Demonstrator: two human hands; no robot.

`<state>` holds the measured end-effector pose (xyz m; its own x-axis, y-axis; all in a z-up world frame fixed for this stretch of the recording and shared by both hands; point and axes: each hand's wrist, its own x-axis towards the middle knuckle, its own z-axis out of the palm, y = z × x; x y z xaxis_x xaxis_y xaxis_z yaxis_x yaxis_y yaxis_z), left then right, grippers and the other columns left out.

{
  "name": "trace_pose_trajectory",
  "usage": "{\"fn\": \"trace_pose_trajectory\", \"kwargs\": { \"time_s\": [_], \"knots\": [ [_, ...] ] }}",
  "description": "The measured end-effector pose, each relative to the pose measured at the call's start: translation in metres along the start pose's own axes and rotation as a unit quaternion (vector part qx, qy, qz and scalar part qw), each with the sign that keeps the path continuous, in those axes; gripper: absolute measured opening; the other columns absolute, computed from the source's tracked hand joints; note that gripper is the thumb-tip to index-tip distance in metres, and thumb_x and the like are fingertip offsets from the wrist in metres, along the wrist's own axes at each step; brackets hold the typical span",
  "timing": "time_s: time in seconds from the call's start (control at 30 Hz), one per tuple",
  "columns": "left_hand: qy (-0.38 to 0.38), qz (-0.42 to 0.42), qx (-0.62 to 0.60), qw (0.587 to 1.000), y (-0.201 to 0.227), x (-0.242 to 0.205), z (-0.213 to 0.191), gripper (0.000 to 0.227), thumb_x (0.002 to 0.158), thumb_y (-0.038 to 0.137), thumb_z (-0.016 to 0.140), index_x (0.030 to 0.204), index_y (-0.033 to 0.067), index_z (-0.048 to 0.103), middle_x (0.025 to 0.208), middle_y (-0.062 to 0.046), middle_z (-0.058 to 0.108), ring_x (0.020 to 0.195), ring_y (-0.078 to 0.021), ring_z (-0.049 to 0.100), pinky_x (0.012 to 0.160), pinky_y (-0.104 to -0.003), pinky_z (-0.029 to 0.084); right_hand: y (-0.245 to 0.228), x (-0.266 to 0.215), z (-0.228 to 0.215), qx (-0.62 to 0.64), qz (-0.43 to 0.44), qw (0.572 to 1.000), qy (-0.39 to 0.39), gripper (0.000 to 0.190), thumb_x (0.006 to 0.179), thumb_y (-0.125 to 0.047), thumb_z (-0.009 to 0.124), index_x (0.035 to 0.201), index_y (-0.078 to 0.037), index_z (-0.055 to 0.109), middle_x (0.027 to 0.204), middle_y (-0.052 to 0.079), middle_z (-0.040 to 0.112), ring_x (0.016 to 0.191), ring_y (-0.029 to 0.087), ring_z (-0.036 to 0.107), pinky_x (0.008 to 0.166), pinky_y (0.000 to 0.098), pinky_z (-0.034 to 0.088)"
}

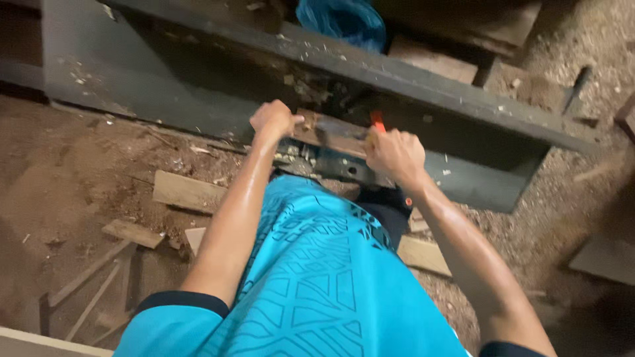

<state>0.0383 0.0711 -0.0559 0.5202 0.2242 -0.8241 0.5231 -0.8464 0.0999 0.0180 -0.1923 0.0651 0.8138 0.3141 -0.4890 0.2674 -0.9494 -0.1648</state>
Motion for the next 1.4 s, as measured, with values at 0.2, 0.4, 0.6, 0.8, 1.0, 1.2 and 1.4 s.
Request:
{"fn": "trace_pose_trajectory", "kwargs": {
  "time_s": [0.2, 0.4, 0.6, 0.8, 1.0, 1.2, 1.4],
  "knots": [
    [0.043, 0.053, -0.032, 0.997, 0.002, 0.007, -0.015, 0.061, 0.08, 0.061, 0.08, 0.109, 0.0086, 0.074, 0.111, -0.016, 0.073, 0.105, -0.0341, 0.07, 0.086, -0.048, 0.056, 0.006, 0.006, -0.011, 0.017, 0.023, 0.999, -0.033, 0.036, 0.095, -0.05, 0.06, 0.107, -0.019, 0.073, 0.076, 0.025, 0.071, 0.072, 0.044, 0.07, 0.064, 0.0558, 0.055],
    [-0.031, 0.025, -0.026, 0.999, -0.008, 0.003, -0.001, 0.051, 0.085, 0.064, 0.073, 0.079, 0.0146, 0.084, 0.095, -0.005, 0.079, 0.097, -0.0262, 0.074, 0.085, -0.044, 0.056, 0.002, -0.011, 0.019, -0.111, -0.046, 0.989, 0.082, 0.018, 0.095, -0.028, 0.062, 0.095, -0.011, 0.067, 0.085, 0.016, 0.073, 0.078, 0.038, 0.073, 0.063, 0.0501, 0.056],
    [-0.003, 0.042, -0.015, 0.999, -0.013, 0.012, 0.007, 0.04, 0.077, 0.055, 0.079, 0.083, 0.0152, 0.081, 0.094, -0.006, 0.08, 0.1, -0.0264, 0.074, 0.086, -0.046, 0.056, -0.039, -0.002, 0.038, -0.102, -0.096, 0.988, 0.069, 0.019, 0.094, -0.025, 0.062, 0.101, -0.008, 0.064, 0.076, 0.018, 0.071, 0.064, 0.035, 0.072, 0.05, 0.0478, 0.054],
    [0.065, 0.076, -0.002, 0.995, -0.026, -0.004, -0.001, 0.072, 0.076, 0.066, 0.079, 0.116, 0.0058, 0.075, 0.119, -0.022, 0.071, 0.114, -0.0417, 0.067, 0.092, -0.061, 0.05, -0.063, 0.003, 0.025, -0.031, -0.065, 0.997, 0.019, 0.021, 0.093, -0.031, 0.062, 0.097, -0.011, 0.064, 0.076, 0.018, 0.071, 0.069, 0.039, 0.072, 0.054, 0.0528, 0.055],
    [0.072, 0.078, 0.019, 0.994, -0.008, 0.007, -0.02, 0.069, 0.074, 0.066, 0.081, 0.111, 0.0078, 0.074, 0.117, -0.02, 0.071, 0.111, -0.0394, 0.067, 0.09, -0.055, 0.052, -0.026, 0.0, -0.015, -0.034, 0.003, 0.999, -0.018, 0.019, 0.091, -0.03, 0.063, 0.101, -0.014, 0.066, 0.08, 0.021, 0.072, 0.068, 0.042, 0.072, 0.056, 0.0537, 0.055],
    [0.003, 0.062, 0.007, 0.998, -0.006, 0.011, -0.002, 0.062, 0.079, 0.064, 0.078, 0.098, 0.0048, 0.079, 0.106, -0.018, 0.077, 0.099, -0.0365, 0.074, 0.081, -0.048, 0.059, -0.015, -0.02, -0.003, -0.043, 0.017, 0.999, 0.015, 0.017, 0.092, -0.028, 0.062, 0.096, -0.011, 0.065, 0.084, 0.019, 0.072, 0.069, 0.041, 0.072, 0.057, 0.0524, 0.056],
    [0.012, 0.05, 0.008, 0.999, -0.021, 0.001, 0.007, 0.066, 0.076, 0.068, 0.08, 0.099, 0.006, 0.079, 0.108, -0.019, 0.076, 0.102, -0.037, 0.072, 0.082, -0.047, 0.058, -0.017, -0.016, 0.008, -0.049, -0.04, 0.997, 0.04, 0.021, 0.094, -0.028, 0.062, 0.096, -0.007, 0.064, 0.081, 0.02, 0.071, 0.069, 0.04, 0.072, 0.057, 0.051, 0.057]
  ]
}}
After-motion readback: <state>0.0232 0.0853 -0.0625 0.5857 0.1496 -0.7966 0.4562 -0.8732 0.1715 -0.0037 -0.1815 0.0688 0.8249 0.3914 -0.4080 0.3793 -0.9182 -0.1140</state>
